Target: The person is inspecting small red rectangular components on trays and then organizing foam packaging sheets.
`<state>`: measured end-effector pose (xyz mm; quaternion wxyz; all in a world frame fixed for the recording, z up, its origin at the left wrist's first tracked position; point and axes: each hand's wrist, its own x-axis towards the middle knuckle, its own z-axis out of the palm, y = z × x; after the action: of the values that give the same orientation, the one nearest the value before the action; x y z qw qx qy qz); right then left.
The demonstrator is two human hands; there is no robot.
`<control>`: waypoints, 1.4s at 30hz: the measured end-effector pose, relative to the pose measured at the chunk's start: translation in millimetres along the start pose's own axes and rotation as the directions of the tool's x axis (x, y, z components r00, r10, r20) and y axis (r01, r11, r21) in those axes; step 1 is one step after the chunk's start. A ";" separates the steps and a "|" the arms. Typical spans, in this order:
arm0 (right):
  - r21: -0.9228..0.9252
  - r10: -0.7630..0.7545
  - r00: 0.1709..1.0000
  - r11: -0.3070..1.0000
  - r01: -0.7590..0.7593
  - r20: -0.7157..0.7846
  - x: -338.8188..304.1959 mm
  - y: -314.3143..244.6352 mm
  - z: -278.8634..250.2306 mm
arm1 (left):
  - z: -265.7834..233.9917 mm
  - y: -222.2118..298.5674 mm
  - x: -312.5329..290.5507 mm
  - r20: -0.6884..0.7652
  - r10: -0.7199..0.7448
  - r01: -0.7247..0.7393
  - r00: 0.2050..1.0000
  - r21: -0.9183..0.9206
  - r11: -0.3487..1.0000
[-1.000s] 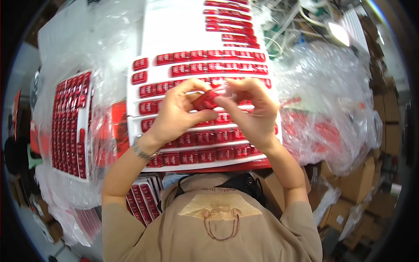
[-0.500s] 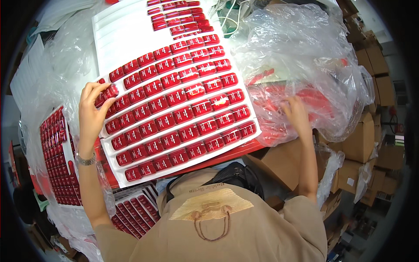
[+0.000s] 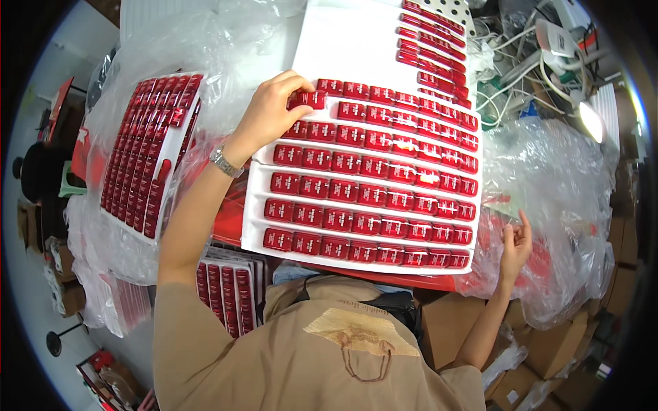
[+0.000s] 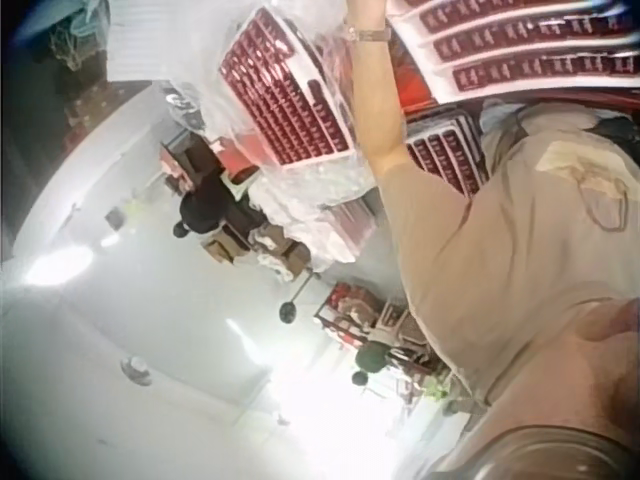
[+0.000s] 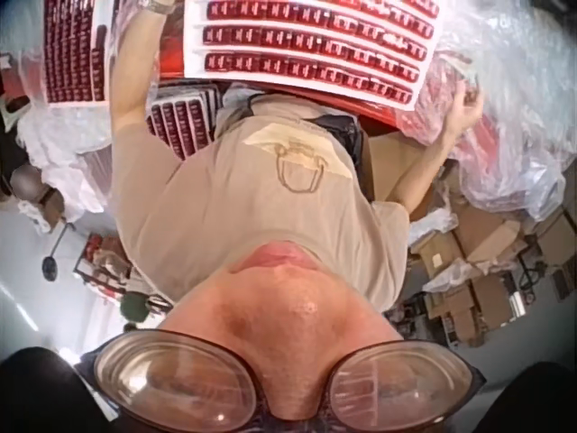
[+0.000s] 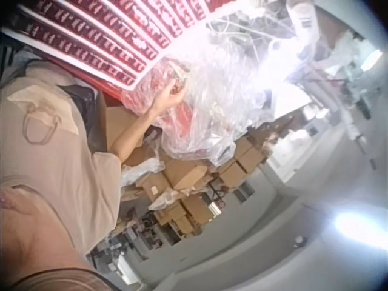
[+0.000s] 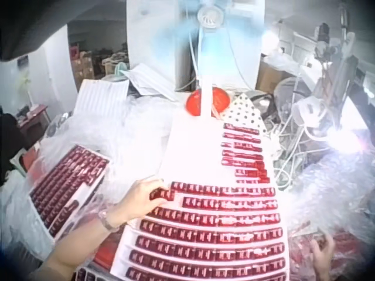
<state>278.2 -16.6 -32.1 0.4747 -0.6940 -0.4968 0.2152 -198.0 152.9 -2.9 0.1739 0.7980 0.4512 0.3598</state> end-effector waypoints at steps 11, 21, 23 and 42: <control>0.495 0.006 0.864 0.817 -0.295 0.504 22.1 -149.4 133.3 | -25.1 -27.4 -13.5 0.128 -0.092 0.065 0.987 0.198 0.978; 0.285 -0.541 0.758 0.839 0.463 0.363 0.8 -215.3 253.8 | -7.0 32.6 -47.4 0.079 -0.252 0.242 0.965 -0.645 0.725; 0.216 -0.639 0.604 0.751 0.624 0.476 -7.6 -212.0 243.3 | -8.6 39.8 -50.9 0.091 -0.292 0.270 0.952 -0.699 0.662; -0.633 -0.058 0.971 0.749 0.196 0.232 -58.8 40.2 -18.0 | -22.9 -38.3 9.5 0.049 -0.138 0.128 0.989 0.168 0.978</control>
<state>287.2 -79.4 -69.1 0.1656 -0.7551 -0.6312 0.0636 -234.3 180.3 -6.5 0.1447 0.7881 0.5261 0.2849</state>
